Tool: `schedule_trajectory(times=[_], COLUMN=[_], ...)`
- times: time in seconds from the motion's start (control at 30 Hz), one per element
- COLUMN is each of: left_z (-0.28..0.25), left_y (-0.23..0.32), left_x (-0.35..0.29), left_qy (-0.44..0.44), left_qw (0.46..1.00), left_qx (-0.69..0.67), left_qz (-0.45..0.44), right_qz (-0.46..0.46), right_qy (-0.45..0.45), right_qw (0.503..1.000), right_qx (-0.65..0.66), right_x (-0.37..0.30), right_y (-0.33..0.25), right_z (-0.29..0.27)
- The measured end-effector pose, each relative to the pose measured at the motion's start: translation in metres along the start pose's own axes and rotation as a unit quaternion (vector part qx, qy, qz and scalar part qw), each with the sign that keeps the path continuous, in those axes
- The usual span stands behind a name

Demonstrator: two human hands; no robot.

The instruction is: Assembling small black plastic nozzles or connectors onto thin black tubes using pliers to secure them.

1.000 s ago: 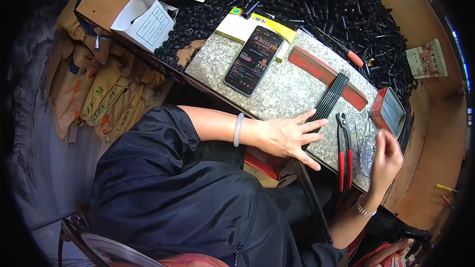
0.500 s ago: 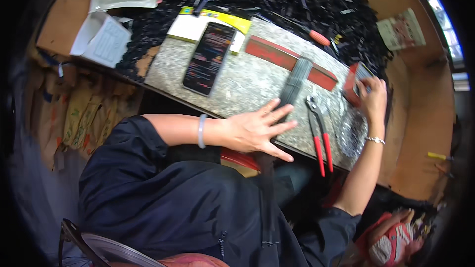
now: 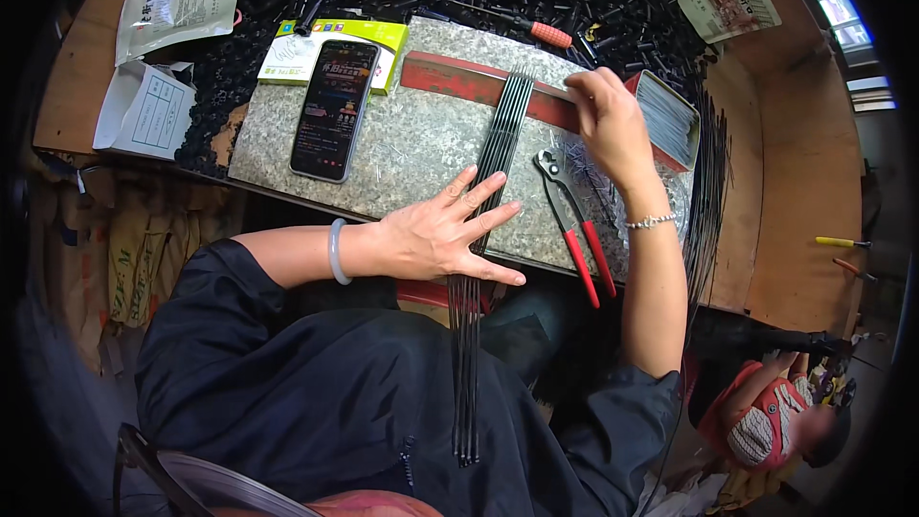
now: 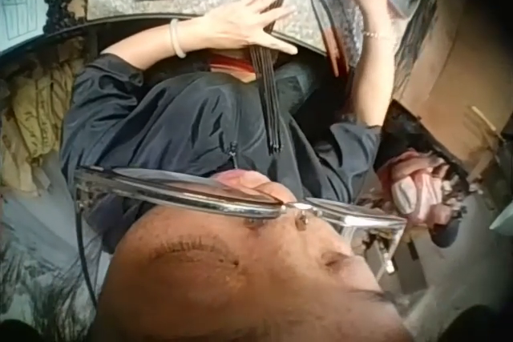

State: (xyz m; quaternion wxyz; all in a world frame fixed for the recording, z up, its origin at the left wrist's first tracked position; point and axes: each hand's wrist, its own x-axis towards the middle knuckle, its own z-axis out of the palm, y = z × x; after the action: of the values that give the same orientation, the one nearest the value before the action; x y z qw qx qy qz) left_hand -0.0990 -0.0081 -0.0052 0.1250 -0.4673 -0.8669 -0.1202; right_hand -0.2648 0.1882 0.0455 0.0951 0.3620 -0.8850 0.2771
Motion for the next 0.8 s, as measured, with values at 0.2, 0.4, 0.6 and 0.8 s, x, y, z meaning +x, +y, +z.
schedule_trajectory(times=[0.2, 0.4, 0.6, 0.8], left_z=[0.002, 0.003, 0.003, 0.002], left_y=[0.002, 0.003, 0.002, 0.002], left_x=[0.003, 0.001, 0.002, 0.0], left_qy=[0.008, 0.023, 0.021, 0.015], left_qw=[1.0, 0.999, 0.998, 0.999], left_qx=[0.003, -0.019, -0.047, -0.029], left_qz=[-0.005, -0.027, -0.023, -0.03], right_qz=[0.043, 0.116, 0.162, 0.074], right_qy=[-0.014, 0.131, 0.133, 0.166], right_qw=[0.998, 0.984, 0.976, 0.983], right_qx=[-0.045, -0.02, -0.051, 0.015], right_x=[0.005, 0.006, -0.021, -0.006], right_y=[0.004, 0.039, 0.094, 0.023], right_z=[0.01, -0.045, -0.041, -0.027])
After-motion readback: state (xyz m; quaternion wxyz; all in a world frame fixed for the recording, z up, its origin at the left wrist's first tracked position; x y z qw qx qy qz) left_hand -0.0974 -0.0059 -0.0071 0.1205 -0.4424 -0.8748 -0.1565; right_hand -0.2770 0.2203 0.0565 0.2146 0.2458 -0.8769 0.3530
